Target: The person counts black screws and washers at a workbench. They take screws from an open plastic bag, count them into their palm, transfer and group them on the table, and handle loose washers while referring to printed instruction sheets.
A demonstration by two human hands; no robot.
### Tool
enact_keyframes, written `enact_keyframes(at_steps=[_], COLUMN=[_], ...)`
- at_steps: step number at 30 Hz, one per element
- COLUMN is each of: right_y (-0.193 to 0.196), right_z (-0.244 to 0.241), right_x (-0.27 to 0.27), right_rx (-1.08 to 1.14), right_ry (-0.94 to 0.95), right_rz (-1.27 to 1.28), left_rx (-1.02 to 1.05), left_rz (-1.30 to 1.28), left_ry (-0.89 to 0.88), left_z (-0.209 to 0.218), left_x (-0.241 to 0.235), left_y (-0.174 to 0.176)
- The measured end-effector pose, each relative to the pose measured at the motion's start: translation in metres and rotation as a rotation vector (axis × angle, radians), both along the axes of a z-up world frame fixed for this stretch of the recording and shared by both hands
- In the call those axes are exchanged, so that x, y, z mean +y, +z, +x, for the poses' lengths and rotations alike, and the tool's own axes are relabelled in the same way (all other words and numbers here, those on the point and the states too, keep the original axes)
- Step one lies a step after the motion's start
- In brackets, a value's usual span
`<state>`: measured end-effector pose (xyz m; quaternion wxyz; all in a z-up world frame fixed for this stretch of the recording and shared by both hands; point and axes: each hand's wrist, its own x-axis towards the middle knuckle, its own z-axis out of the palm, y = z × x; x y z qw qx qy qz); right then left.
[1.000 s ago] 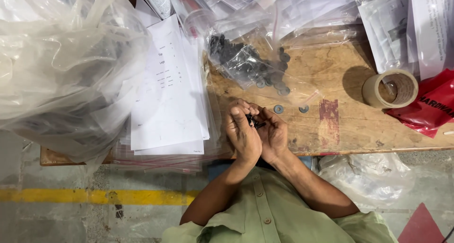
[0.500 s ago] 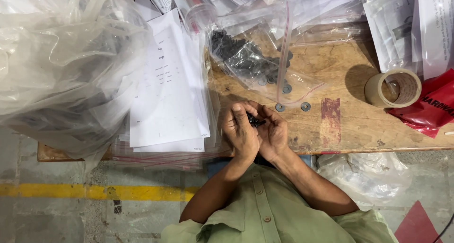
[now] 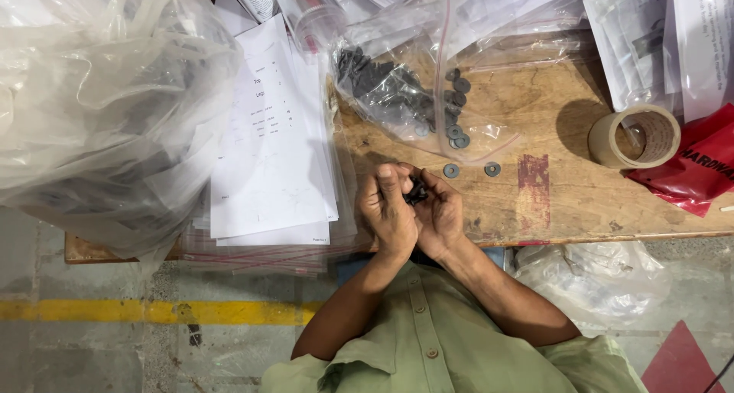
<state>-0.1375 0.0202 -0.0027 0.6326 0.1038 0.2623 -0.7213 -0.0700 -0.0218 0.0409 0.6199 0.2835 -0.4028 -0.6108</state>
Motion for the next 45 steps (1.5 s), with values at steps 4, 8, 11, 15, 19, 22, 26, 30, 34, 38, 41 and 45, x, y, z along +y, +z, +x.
enact_keyframes(at_steps=[4,8,11,15,19,22,26,30,34,38,41,45], right_y=[-0.019,0.019,0.015,0.037,0.041,0.028,0.012,0.014,0.017,0.019,0.021,0.012], right_z=[-0.004,-0.003,-0.006,-0.013,-0.020,-0.033,-0.053,-0.058,-0.056,-0.054,-0.052,-0.057], right_x=[0.006,-0.003,0.000,-0.001,-0.004,0.002,0.012,0.013,0.009,0.006,0.006,0.009], right_rx=[0.080,-0.079,-0.199,-0.302,-0.335,-0.265,-0.372,-0.366,-0.324,-0.305,-0.278,-0.203], right_ry=[0.032,-0.021,-0.046,-0.107,-0.177,-0.115,0.080,0.080,0.060,0.069,0.080,0.155], right_rz=[-0.146,-0.015,-0.222,-0.225,-0.160,-0.127,-0.310,-0.317,-0.282,-0.242,-0.252,-0.270], left_rx=[0.005,0.178,0.538,0.903,1.069,1.072,1.100,1.088,1.052,1.147,1.077,1.090], left_rz=[0.105,0.359,0.488,0.474,0.486,0.464,0.498,0.626,0.529,0.624,0.471,0.503], left_ry=[0.008,-0.018,-0.123,-0.354,-0.469,-0.543,-0.571,-0.584,-0.631,-0.576,-0.705,-0.725], left_z=[0.002,0.012,0.029,0.041,0.044,0.044,0.045,0.039,0.032,0.033,0.037,0.034], left_x=[-0.005,-0.024,-0.033,-0.035,-0.026,-0.023,-0.020,-0.022,-0.022,-0.030,-0.033,-0.036], left_y=[0.012,0.003,-0.014,-0.015,-0.005,0.002,0.001,-0.001,-0.015,-0.021,-0.023,-0.038])
